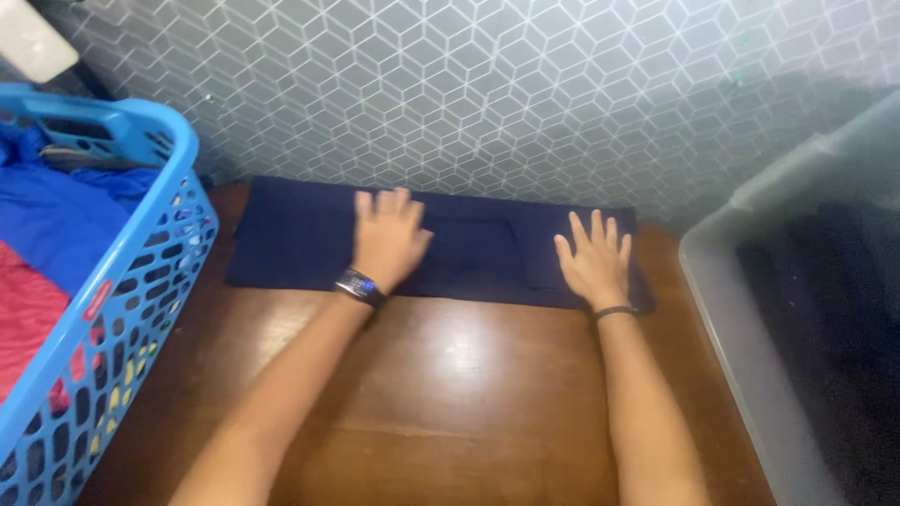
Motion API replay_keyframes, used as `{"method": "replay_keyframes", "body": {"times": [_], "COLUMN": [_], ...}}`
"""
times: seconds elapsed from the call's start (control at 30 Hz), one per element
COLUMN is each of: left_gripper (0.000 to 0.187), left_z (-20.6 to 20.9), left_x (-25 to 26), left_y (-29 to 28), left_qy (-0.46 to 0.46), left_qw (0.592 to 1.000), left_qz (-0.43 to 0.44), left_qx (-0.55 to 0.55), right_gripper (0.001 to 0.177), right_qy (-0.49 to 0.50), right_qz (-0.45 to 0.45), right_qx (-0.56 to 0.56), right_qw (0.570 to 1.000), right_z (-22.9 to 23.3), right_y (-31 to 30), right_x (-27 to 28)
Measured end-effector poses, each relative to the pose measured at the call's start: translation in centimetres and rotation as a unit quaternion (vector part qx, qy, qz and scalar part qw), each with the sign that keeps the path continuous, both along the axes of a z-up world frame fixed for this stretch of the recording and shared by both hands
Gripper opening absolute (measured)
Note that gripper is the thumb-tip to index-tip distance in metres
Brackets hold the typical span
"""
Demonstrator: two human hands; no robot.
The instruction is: Folding a blue shirt and a pink shirt on a wooden table and placing them into a storage bin.
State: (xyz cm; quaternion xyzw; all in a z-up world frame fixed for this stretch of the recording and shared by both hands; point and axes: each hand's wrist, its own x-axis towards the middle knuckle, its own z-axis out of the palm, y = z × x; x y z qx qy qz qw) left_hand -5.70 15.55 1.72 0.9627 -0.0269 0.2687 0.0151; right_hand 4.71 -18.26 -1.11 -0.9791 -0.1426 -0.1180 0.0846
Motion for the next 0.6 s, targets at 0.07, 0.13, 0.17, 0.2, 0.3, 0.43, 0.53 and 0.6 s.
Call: {"method": "replay_keyframes", "body": {"times": [0.07, 0.13, 0.17, 0.2, 0.3, 0.43, 0.53, 0.6], "left_gripper": [0.048, 0.046, 0.046, 0.046, 0.031, 0.019, 0.019, 0.037], "left_z": [-0.8, -2.4, -3.6, -4.8, -5.0, -7.5, -6.8, -5.5], "left_x": [-0.7, -1.0, -1.0, -0.9, -0.8, -0.4, -0.7, -1.1], "left_y": [5.6, 11.0, 13.6, 16.1, 19.3, 21.0, 20.5, 19.9], "left_qy": [0.01, 0.02, -0.024, -0.066, 0.063, 0.128, 0.072, 0.02], "left_qw": [0.996, 0.986, 0.974, 0.956, 0.937, 0.937, 0.946, 0.941], "left_qz": [0.082, 0.162, 0.215, 0.268, 0.338, 0.322, 0.315, 0.337], "left_qx": [0.016, 0.034, 0.07, 0.104, 0.058, -0.038, -0.039, -0.036], "right_gripper": [0.065, 0.065, 0.065, 0.065, 0.065, 0.065, 0.065, 0.066], "right_qy": [0.001, 0.001, 0.002, 0.004, 0.005, 0.013, 0.009, 0.006], "right_qz": [0.003, 0.004, 0.0, -0.004, -0.011, -0.008, -0.004, -0.005], "right_qx": [-0.003, -0.004, -0.005, -0.008, -0.009, -0.003, 0.007, 0.01], "right_qw": [1.0, 1.0, 1.0, 1.0, 1.0, 1.0, 1.0, 1.0], "right_z": [0.0, 0.0, 0.0, 0.0, 0.2, -0.5, -0.6, -0.7], "right_y": [0.0, 0.0, 0.1, 0.1, 0.3, 0.1, 0.0, 0.0], "right_x": [0.1, 0.1, 0.0, 0.0, 0.0, 0.2, 0.5, 0.6]}}
